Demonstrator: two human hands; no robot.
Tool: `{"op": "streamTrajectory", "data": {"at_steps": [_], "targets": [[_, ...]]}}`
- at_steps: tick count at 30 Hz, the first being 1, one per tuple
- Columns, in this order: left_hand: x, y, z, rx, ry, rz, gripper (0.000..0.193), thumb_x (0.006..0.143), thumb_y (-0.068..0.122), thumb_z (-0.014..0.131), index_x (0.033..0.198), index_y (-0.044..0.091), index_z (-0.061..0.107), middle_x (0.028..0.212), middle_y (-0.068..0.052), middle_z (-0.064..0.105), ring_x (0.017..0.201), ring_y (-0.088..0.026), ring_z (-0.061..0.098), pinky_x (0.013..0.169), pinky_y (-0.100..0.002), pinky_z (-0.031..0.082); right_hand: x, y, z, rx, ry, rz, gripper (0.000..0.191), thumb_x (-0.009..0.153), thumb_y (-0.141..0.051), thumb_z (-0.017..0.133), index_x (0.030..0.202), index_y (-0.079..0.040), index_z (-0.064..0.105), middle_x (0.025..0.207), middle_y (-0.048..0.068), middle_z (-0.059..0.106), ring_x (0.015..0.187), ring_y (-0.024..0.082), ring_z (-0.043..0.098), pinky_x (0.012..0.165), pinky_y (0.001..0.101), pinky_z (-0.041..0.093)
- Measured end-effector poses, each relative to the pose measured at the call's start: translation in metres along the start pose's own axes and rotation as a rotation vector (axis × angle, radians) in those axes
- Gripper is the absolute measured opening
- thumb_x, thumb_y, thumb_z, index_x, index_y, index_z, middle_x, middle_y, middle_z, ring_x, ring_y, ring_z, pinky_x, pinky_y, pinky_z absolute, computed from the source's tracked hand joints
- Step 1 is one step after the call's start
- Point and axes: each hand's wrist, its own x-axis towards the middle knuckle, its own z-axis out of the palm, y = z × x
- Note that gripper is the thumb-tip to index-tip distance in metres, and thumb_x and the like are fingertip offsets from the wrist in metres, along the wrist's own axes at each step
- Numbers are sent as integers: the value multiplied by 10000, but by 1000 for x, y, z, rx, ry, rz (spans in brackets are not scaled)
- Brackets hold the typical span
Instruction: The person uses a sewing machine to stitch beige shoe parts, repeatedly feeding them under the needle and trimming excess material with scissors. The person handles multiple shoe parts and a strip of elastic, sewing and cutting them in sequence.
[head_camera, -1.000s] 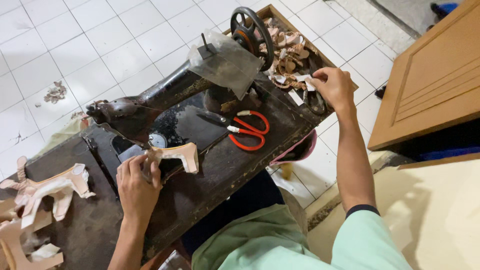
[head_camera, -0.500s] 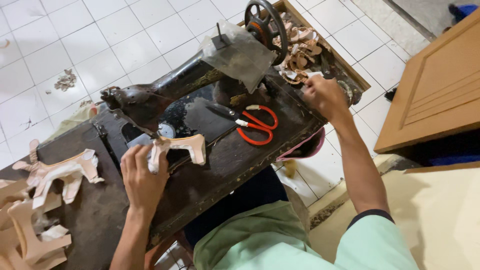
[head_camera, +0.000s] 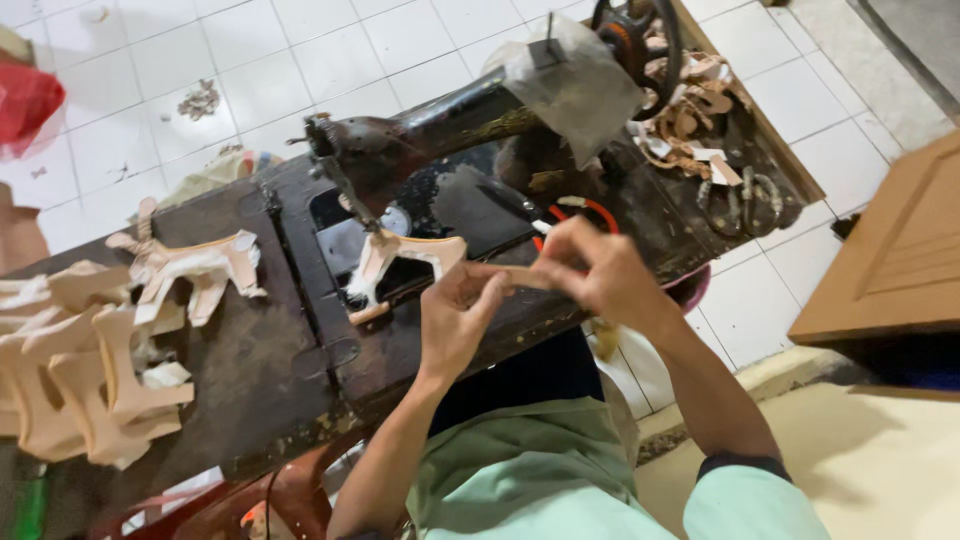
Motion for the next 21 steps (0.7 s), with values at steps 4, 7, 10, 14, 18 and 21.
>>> {"op": "streamTrajectory", "data": {"at_steps": [4,7,10,14,18,21], "targets": [[3,-14,-18,-345,113,-147,137,993,114,684,1020,-19,668,971,-123,773,910,-182,757,773,-289,591,9,23,8,-565,190,-309,484,832,-190,771,1254,-44,583,1113,204,723,963,356,714,823,370,567],[4,-21,-26,-497,165,-162,117,984,102,683,988,-11,652,1011,-131,752,955,-222,764,785,-321,599,3,34,16,-435,40,101,587,863,-174,810,1372,16,587,1081,223,689,867,329,687,732,397,541],[-2,-19,-26,-558,176,-169,108,980,103,668,974,-3,651,1039,-141,746,1023,-239,766,849,-359,623,-27,33,27,-35,30,332,629,892,-271,750,1460,-82,560,923,41,740,737,188,654,726,312,559],[-2,-9,-16,-664,184,-155,102,988,103,672,968,10,633,1041,-150,745,1056,-248,745,919,-413,629,-87,13,62,501,98,493,504,867,-427,800,1101,-4,658,767,4,590,578,79,526,488,240,444],[-5,-2,1,-667,156,-140,110,996,95,675,983,-11,648,1053,-168,742,1035,-252,739,943,-424,622,-110,2,77,541,100,382,577,877,-600,695,1024,-43,670,749,-40,608,573,33,564,486,199,460],[-13,1,14,-674,132,-188,115,989,99,675,981,-13,649,1054,-186,753,1032,-250,751,961,-417,620,-112,-2,74,515,81,391,610,884,-631,693,987,-30,672,675,-52,553,562,35,544,484,206,426]]}}
